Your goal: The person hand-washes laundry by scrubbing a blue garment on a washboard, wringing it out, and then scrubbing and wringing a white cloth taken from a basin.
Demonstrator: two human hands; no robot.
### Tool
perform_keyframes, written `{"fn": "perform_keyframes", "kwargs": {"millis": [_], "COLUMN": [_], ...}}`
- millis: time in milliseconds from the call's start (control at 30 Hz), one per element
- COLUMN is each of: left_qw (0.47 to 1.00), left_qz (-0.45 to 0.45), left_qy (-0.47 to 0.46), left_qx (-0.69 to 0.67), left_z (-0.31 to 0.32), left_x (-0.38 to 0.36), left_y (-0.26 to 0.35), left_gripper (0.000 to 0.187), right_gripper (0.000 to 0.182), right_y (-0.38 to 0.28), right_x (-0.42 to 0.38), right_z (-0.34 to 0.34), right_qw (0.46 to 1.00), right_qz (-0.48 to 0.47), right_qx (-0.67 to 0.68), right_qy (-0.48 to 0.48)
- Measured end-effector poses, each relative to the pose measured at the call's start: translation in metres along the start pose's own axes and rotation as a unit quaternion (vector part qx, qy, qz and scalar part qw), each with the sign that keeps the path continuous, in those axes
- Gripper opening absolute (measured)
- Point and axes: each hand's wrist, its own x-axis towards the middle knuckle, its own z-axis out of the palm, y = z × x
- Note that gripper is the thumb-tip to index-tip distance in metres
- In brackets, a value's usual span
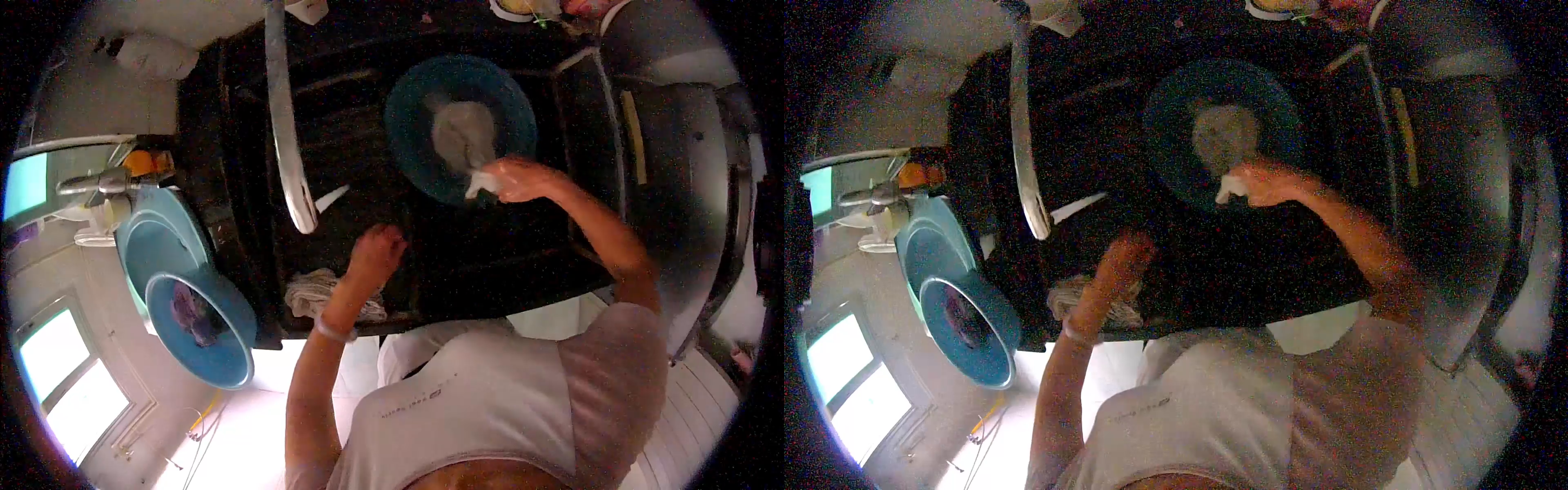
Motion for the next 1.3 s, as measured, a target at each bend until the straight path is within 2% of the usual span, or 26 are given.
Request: {"fn": "perform_keyframes", "kwargs": {"millis": [100,167,233,333,367,400,467,533,567,667,700,767,800,867,967,1067,1100,1167,1200,1233,1300], "left_qw": [0.989,0.968,0.941,0.917,0.873,0.9,0.891,0.908,0.915,0.905,0.909,0.922,0.927,0.93,0.93,0.926,0.951,0.914,0.882,0.824,0.849], "left_qz": [0.059,0.131,0.22,0.079,0.11,0.122,0.157,0.141,0.132,0.181,0.164,0.114,0.09,0.109,0.123,0.168,0.102,0.114,0.119,0.159,0.195], "left_qy": [0.125,0.192,0.222,0.178,0.22,0.26,0.247,0.267,0.275,0.329,0.293,0.298,0.297,0.287,0.302,0.319,0.273,0.249,0.235,0.247,0.303], "left_qx": [-0.056,-0.099,-0.129,-0.347,-0.421,-0.326,-0.349,-0.29,-0.264,-0.199,-0.247,-0.221,-0.209,-0.201,-0.169,-0.116,-0.103,-0.298,-0.392,-0.485,-0.386], "left_z": [0.002,-0.012,-0.026,-0.054,-0.069,-0.088,-0.1,-0.106,-0.106,-0.106,-0.108,-0.13,-0.14,-0.152,-0.157,-0.147,-0.151,-0.142,-0.136,-0.123,-0.092], "left_x": [0.052,0.08,0.099,0.096,0.094,0.095,0.1,0.097,0.096,0.105,0.105,0.093,0.088,0.092,0.097,0.103,0.101,0.09,0.086,0.085,0.092], "left_y": [0.06,0.103,0.127,0.132,0.138,0.141,0.147,0.155,0.158,0.144,0.143,0.168,0.18,0.182,0.194,0.191,0.191,0.186,0.18,0.173,0.154], "left_gripper": [0.022,0.023,0.02,0.012,0.01,0.011,0.009,0.009,0.009,0.011,0.012,0.012,0.012,0.013,0.011,0.011,0.014,0.019,0.022,0.029,0.031], "right_gripper": [0.033,0.034,0.039,0.045,0.045,0.045,0.037,0.031,0.027,0.029,0.029,0.03,0.03,0.028,0.024,0.031,0.03,0.028,0.027,0.026,0.025], "right_y": [-0.043,-0.073,-0.095,-0.083,-0.079,-0.076,-0.072,-0.069,-0.06,-0.05,-0.052,-0.06,-0.065,-0.08,-0.115,-0.122,-0.124,-0.128,-0.131,-0.134,-0.143], "right_x": [-0.032,-0.049,-0.063,-0.065,-0.065,-0.062,-0.056,-0.043,-0.039,-0.034,-0.032,-0.03,-0.03,-0.032,-0.035,-0.024,-0.023,-0.027,-0.029,-0.033,-0.042], "right_z": [-0.026,-0.042,-0.057,-0.057,-0.057,-0.058,-0.057,-0.05,-0.048,-0.051,-0.052,-0.054,-0.054,-0.058,-0.058,-0.055,-0.058,-0.067,-0.069,-0.07,-0.068], "right_qw": [0.999,0.991,0.985,0.968,0.963,0.957,0.965,0.972,0.951,0.94,0.923,0.883,0.901,0.929,0.902,0.848,0.857,0.87,0.878,0.886,0.895], "right_qz": [-0.023,-0.059,-0.057,-0.067,-0.07,-0.073,-0.043,-0.033,-0.084,-0.092,-0.126,-0.194,-0.167,-0.11,-0.193,-0.279,-0.254,-0.205,-0.187,-0.168,-0.155], "right_qx": [-0.004,-0.054,-0.052,-0.037,-0.026,-0.014,-0.048,-0.063,-0.109,-0.113,-0.131,-0.162,-0.112,-0.014,0.126,0.013,-0.009,-0.051,-0.056,-0.061,-0.037], "right_qy": [0.04,0.103,0.152,0.239,0.26,0.281,0.253,0.226,0.276,0.309,0.339,0.396,0.383,0.352,0.365,0.45,0.448,0.445,0.438,0.429,0.416]}}
